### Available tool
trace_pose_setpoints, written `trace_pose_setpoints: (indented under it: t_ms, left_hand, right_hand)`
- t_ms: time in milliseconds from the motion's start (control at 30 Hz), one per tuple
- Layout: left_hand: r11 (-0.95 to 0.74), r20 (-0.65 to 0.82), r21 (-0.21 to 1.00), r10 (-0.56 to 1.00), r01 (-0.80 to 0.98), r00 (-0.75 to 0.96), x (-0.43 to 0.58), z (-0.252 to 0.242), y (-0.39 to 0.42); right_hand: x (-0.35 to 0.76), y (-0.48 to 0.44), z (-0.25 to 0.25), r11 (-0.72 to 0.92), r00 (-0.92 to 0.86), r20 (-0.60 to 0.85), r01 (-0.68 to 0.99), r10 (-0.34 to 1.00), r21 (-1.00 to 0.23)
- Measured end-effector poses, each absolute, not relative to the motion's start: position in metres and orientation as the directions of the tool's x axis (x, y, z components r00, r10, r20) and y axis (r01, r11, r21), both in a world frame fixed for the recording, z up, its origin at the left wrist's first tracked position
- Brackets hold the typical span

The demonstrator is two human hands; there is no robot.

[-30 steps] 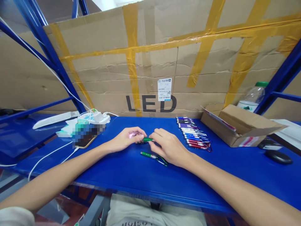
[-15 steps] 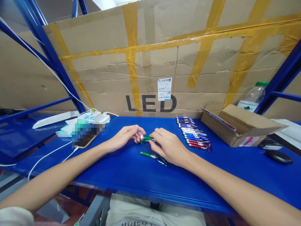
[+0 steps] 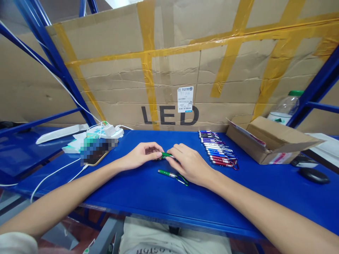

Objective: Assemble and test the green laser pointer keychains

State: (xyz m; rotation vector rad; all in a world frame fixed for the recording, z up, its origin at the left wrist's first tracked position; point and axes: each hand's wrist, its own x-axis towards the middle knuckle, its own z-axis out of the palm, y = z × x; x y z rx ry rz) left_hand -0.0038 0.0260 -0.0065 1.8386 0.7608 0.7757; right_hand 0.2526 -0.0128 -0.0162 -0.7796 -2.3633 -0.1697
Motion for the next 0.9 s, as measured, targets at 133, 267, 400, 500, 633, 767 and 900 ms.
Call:
trace_pose_setpoints:
  t_ms: [133,267,400,500,633,767,900]
  left_hand:
    - [-0.367,0.193,0.912,0.774,0.18,0.603,-0.004,-0.0066,0.0258]
    - [-0.401,0.216,0.891,0.786,0.212,0.58,-0.0044,-0.0076,0.0269]
    - [-0.472,0.27,0.838,0.795,0.275,0.543,-0.0046,-0.0098,0.0274]
    - [-0.509,0.294,0.796,0.798,0.327,0.526,-0.005,-0.0119,0.0274]
    - [-0.552,0.307,0.728,0.792,0.406,0.527,-0.0059,-0.0123,0.0272]
    - [-0.594,0.322,0.662,0.776,0.456,0.543,-0.0067,-0.0095,0.026]
    - [-0.655,0.349,0.568,0.74,0.498,0.575,-0.0074,-0.0069,0.0246]
  right_hand:
    - [0.2518,-0.0124,-0.0173,0.817,-0.623,0.606,0.572,0.495,-0.079]
    - [0.2517,-0.0105,-0.0197,0.803,-0.614,0.582,0.584,0.534,-0.12]
    - [0.2526,-0.009,-0.0215,0.775,-0.599,0.552,0.615,0.579,-0.146]
    - [0.2534,-0.0087,-0.0226,0.744,-0.583,0.522,0.649,0.622,-0.162]
    - [0.254,-0.0083,-0.0232,0.71,-0.569,0.472,0.676,0.673,-0.198]
    - [0.2546,-0.0076,-0.0229,0.685,-0.561,0.425,0.69,0.71,-0.233]
    - [0.2556,-0.0066,-0.0238,0.696,-0.582,0.406,0.679,0.704,-0.232]
